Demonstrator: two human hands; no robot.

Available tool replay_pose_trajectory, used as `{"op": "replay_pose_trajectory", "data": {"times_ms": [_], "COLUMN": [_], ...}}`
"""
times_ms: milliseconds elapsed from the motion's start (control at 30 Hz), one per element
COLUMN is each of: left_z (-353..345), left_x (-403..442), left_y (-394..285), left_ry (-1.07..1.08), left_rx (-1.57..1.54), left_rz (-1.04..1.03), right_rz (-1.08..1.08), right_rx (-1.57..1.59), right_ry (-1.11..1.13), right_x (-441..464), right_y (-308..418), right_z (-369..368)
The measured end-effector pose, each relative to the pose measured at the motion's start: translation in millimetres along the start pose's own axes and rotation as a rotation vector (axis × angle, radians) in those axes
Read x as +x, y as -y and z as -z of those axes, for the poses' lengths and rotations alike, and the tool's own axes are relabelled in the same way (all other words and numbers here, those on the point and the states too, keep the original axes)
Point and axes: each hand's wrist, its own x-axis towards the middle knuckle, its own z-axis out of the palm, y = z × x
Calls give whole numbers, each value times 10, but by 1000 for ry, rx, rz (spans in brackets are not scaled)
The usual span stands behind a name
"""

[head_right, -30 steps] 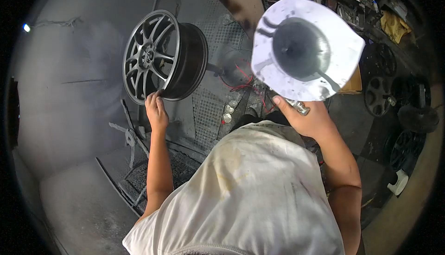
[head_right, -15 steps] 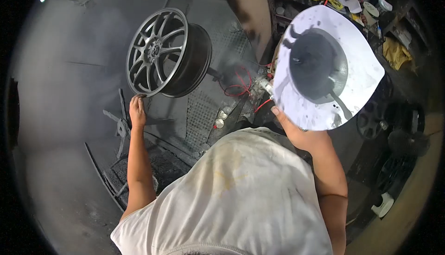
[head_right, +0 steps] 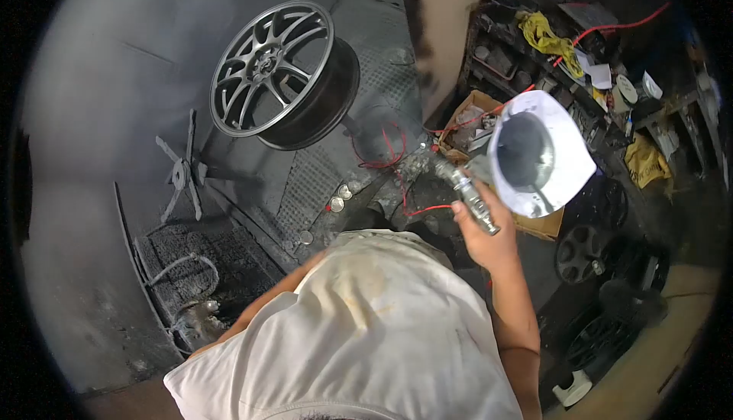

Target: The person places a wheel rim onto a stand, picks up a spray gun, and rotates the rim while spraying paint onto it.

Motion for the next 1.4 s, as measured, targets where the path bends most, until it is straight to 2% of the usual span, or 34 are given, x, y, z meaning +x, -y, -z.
{"op": "replay_pose_trajectory", "data": {"times_ms": [67,133,200,267,333,367,433,467,533,567,633,700,767,833,867,900,967,1000,1033,1100,1233,1333,1400], "left_z": [2,303,734,990,1187,1294,1443,1470,1517,1537,1496,1490,1358,1295,1300,1487,1915,1930,1995,2278,2702,2893,2947], "left_x": [-668,-814,-659,-767,-913,-983,-1003,-881,-566,-569,-316,-46,435,1114,1343,1356,1226,1804,2384,2628,3015,3224,3326], "left_y": [-498,-966,-1409,-2151,-2879,-3185,-3616,-3643,-3738,-3806,-3739,-3543,-3082,-2463,-2367,-2559,-3085,-2724,-2344,-2540,-3128,-3531,-3655], "left_ry": [302,401,349,284,53,45,-114,-116,-5,2,230,434,689,729,756,773,389,281,171,167,-51,-105,-106], "left_rx": [-350,-213,424,35,13,-6,27,13,54,132,133,192,186,142,110,111,356,293,228,-491,-961,-1032,-1116], "left_rz": [110,76,-59,-339,-559,-565,-783,-788,-943,-995,-753,-869,-901,-869,-841,-839,-125,-137,-151,0,-197,-205,-179], "right_rz": [4,99,199,160,-25,16,32,36,11,14,64,36,11,64,82,102,143,191,70,76,117,89,76], "right_rx": [76,126,188,205,227,175,198,183,105,99,99,80,118,98,105,111,24,43,-101,-185,-206,-177,-272], "right_ry": [15,14,59,185,374,529,694,696,859,852,848,820,764,689,619,545,416,390,333,303,331,370,279], "right_x": [186,391,655,828,883,907,937,995,1208,1310,1548,1767,2021,2212,2327,2386,2474,2530,2512,2590,2716,2794,2816], "right_y": [134,188,202,252,418,602,851,975,1200,1310,1532,1813,1989,2233,2337,2453,2668,2679,2914,3002,2972,2940,2953], "right_z": [18,-90,-170,-423,-698,-835,-1097,-1214,-1417,-1522,-1699,-1910,-2054,-2181,-2210,-2266,-2261,-2245,-2189,-2097,-2118,-2136,-2117]}}
